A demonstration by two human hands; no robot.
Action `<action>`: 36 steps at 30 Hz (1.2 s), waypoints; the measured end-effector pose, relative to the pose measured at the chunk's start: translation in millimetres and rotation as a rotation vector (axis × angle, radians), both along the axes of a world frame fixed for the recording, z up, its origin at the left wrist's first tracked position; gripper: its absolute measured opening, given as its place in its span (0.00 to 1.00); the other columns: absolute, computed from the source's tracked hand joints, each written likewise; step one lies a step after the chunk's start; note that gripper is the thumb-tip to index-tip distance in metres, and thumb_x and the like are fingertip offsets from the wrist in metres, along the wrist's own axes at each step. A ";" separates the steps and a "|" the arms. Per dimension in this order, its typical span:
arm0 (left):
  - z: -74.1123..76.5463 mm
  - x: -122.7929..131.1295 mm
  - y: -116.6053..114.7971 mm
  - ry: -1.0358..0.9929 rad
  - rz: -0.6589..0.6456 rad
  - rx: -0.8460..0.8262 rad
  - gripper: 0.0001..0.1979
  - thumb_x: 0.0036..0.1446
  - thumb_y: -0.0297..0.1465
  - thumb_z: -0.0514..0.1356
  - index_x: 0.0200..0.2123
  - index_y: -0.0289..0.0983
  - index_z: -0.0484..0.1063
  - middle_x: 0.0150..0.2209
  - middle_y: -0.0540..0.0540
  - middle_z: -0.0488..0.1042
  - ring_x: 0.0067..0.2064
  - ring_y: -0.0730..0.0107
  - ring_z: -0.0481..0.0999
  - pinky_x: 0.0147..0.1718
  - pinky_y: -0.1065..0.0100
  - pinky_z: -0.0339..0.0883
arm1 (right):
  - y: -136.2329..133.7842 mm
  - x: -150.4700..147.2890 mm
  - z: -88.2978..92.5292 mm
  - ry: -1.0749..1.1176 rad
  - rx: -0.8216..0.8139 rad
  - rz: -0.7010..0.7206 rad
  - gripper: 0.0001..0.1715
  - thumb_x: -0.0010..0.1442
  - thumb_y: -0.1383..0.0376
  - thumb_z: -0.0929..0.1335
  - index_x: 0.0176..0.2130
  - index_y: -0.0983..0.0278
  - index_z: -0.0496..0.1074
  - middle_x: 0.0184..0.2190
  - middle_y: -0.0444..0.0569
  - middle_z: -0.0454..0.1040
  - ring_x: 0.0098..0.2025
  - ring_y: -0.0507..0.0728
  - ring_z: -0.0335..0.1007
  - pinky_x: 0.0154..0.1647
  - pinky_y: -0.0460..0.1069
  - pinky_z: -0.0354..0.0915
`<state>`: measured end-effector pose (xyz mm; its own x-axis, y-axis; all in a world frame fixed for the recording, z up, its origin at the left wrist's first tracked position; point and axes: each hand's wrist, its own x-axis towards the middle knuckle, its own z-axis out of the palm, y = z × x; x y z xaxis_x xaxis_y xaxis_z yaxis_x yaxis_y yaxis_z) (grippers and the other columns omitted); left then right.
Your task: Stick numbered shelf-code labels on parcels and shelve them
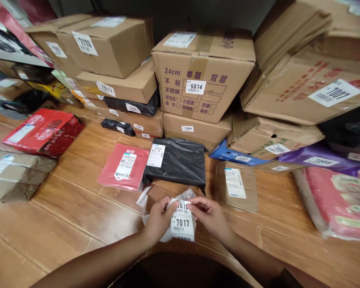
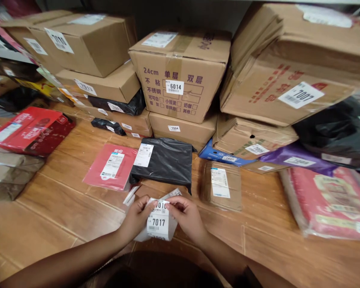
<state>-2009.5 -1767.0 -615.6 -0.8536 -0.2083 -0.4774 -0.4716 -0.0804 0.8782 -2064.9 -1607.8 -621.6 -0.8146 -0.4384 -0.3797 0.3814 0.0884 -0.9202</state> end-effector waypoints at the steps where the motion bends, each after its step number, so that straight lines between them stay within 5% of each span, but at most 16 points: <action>1: -2.6 0.9 0.3 0.004 0.005 -0.009 0.25 0.45 0.54 0.59 0.20 0.38 0.57 0.18 0.56 0.60 0.23 0.78 0.57 0.22 0.74 0.53 | -1.3 1.5 -2.0 0.007 0.010 -0.006 0.20 0.46 0.51 0.74 0.31 0.64 0.76 0.23 0.45 0.74 0.22 0.49 0.62 0.22 0.45 0.60; 5: -11.7 2.3 0.4 -0.018 -0.061 -0.026 0.22 0.48 0.50 0.58 0.20 0.38 0.58 0.19 0.56 0.60 0.23 0.77 0.58 0.22 0.74 0.54 | -0.2 -0.7 -12.8 0.012 0.043 0.039 0.18 0.47 0.51 0.73 0.29 0.64 0.75 0.20 0.44 0.71 0.22 0.50 0.61 0.21 0.45 0.58; 8: -18.7 -1.0 -10.5 -0.007 -0.345 -0.131 0.13 0.47 0.41 0.61 0.27 0.35 0.70 0.24 0.53 0.70 0.27 0.74 0.67 0.28 0.73 0.60 | 21.3 -32.7 -21.0 0.061 0.093 0.043 0.19 0.47 0.50 0.72 0.28 0.63 0.72 0.20 0.43 0.70 0.21 0.50 0.62 0.21 0.46 0.58; 12: -32.6 -18.1 -49.9 -0.038 -0.754 -0.650 0.10 0.54 0.33 0.57 0.32 0.36 0.77 0.31 0.46 0.76 0.34 0.64 0.74 0.37 0.66 0.66 | 71.2 -112.1 -28.5 0.301 0.318 0.196 0.15 0.47 0.54 0.71 0.26 0.63 0.71 0.23 0.45 0.73 0.25 0.52 0.65 0.26 0.47 0.61; 15: -44.0 -41.4 -84.3 0.086 -0.665 -1.035 0.09 0.54 0.27 0.56 0.33 0.35 0.78 0.50 0.37 0.71 0.53 0.51 0.68 0.53 0.55 0.61 | 88.2 -160.5 -38.9 0.475 0.558 0.420 0.03 0.47 0.65 0.69 0.25 0.63 0.72 0.22 0.45 0.73 0.26 0.53 0.67 0.29 0.48 0.61; 18: -55.2 -64.5 -107.0 0.227 -0.609 -1.243 0.07 0.51 0.24 0.58 0.26 0.36 0.77 0.63 0.41 0.59 0.64 0.45 0.53 0.60 0.51 0.54 | 76.4 -181.3 -57.4 0.595 0.662 0.404 0.04 0.46 0.71 0.67 0.24 0.64 0.71 0.22 0.46 0.73 0.27 0.54 0.67 0.32 0.48 0.61; 24: -71.3 -78.0 -119.4 0.183 -0.657 -1.252 0.09 0.48 0.23 0.59 0.21 0.36 0.76 0.63 0.43 0.59 0.63 0.42 0.54 0.59 0.48 0.57 | 49.7 -179.4 -99.5 0.630 0.639 0.246 0.03 0.51 0.70 0.66 0.29 0.63 0.70 0.28 0.46 0.73 0.33 0.55 0.71 0.39 0.50 0.66; 28: -70.9 -73.6 -122.0 0.217 -0.629 -1.259 0.07 0.49 0.24 0.60 0.23 0.36 0.78 0.64 0.43 0.57 0.63 0.42 0.54 0.59 0.50 0.58 | 54.0 -182.1 -115.9 0.597 0.641 0.073 0.33 0.50 0.69 0.67 0.55 0.64 0.58 0.42 0.54 0.72 0.37 0.57 0.74 0.41 0.53 0.70; 30: -69.7 -72.8 -123.3 0.223 -0.633 -1.258 0.06 0.49 0.25 0.61 0.24 0.36 0.79 0.64 0.41 0.57 0.62 0.42 0.55 0.59 0.49 0.57 | 51.2 -190.5 -116.6 0.658 0.657 0.023 0.42 0.50 0.70 0.67 0.61 0.64 0.48 0.48 0.57 0.69 0.41 0.58 0.74 0.44 0.56 0.70; 36: -69.1 -73.5 -127.7 0.262 -0.638 -1.247 0.07 0.49 0.26 0.61 0.23 0.37 0.79 0.63 0.41 0.58 0.61 0.41 0.55 0.57 0.47 0.59 | 18.2 -225.0 -99.8 0.854 0.755 0.178 0.37 0.44 0.81 0.61 0.54 0.65 0.62 0.51 0.57 0.67 0.54 0.58 0.66 0.58 0.52 0.61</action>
<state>-2083.0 -1894.7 -684.7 -0.9930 0.0798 -0.0867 0.0524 0.9581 0.2815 -2289.8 -1589.7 -721.4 -0.8817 -0.4690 0.0511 -0.4136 0.7164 -0.5618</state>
